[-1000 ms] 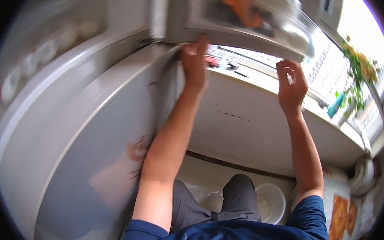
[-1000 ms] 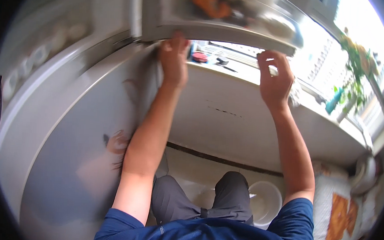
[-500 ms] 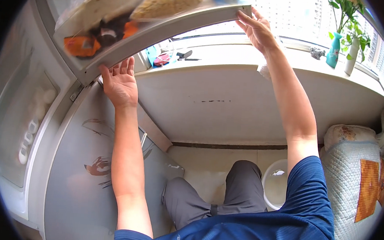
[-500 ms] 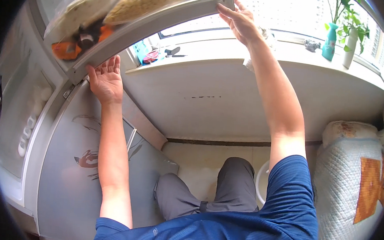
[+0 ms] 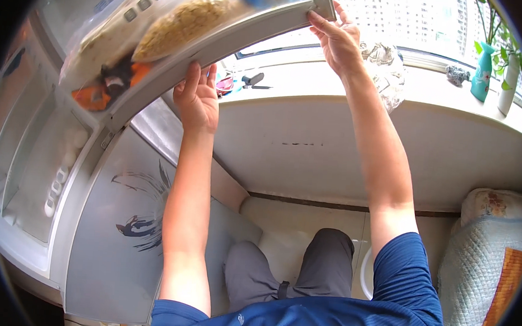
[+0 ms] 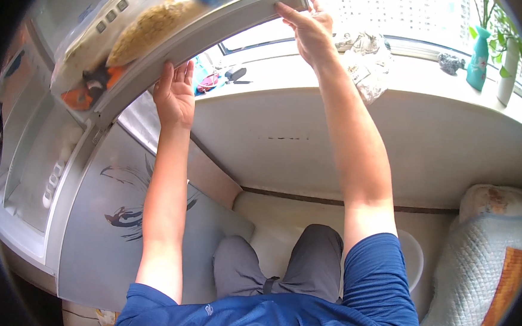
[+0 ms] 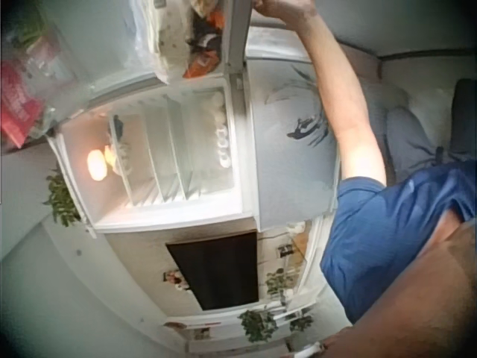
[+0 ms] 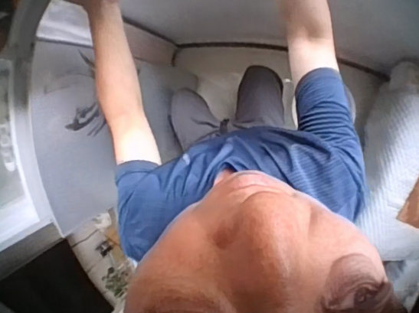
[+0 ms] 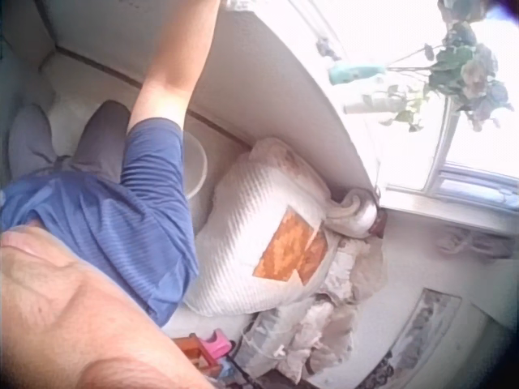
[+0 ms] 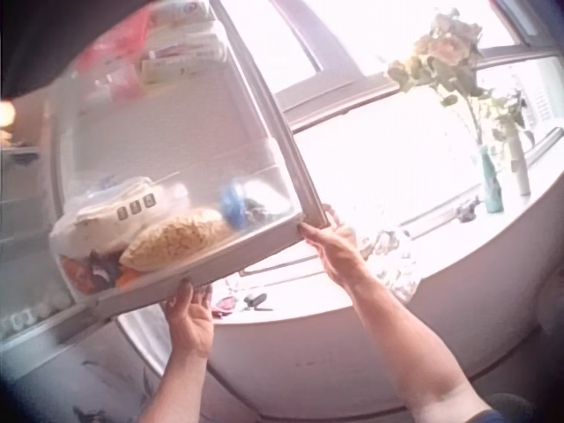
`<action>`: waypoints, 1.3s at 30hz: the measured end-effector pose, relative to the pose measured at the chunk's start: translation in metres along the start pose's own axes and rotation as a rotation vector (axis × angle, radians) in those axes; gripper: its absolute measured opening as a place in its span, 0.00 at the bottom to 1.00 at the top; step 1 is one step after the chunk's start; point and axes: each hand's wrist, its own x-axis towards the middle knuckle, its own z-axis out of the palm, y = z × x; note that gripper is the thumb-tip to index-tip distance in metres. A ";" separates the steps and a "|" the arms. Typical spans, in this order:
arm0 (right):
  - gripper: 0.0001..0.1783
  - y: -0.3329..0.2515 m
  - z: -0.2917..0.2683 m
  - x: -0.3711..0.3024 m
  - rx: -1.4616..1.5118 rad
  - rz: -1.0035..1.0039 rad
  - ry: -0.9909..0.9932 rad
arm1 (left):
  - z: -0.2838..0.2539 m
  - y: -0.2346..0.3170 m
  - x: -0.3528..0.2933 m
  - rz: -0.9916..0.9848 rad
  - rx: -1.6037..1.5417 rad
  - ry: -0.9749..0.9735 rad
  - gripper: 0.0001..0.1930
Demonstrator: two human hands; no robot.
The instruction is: The person cleans a plastic frame with a cloth and then installs it onto the door of a refrigerator.
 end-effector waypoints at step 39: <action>0.39 0.030 0.062 -0.051 0.453 0.071 0.193 | 0.012 0.005 -0.004 -0.017 -0.118 0.009 0.20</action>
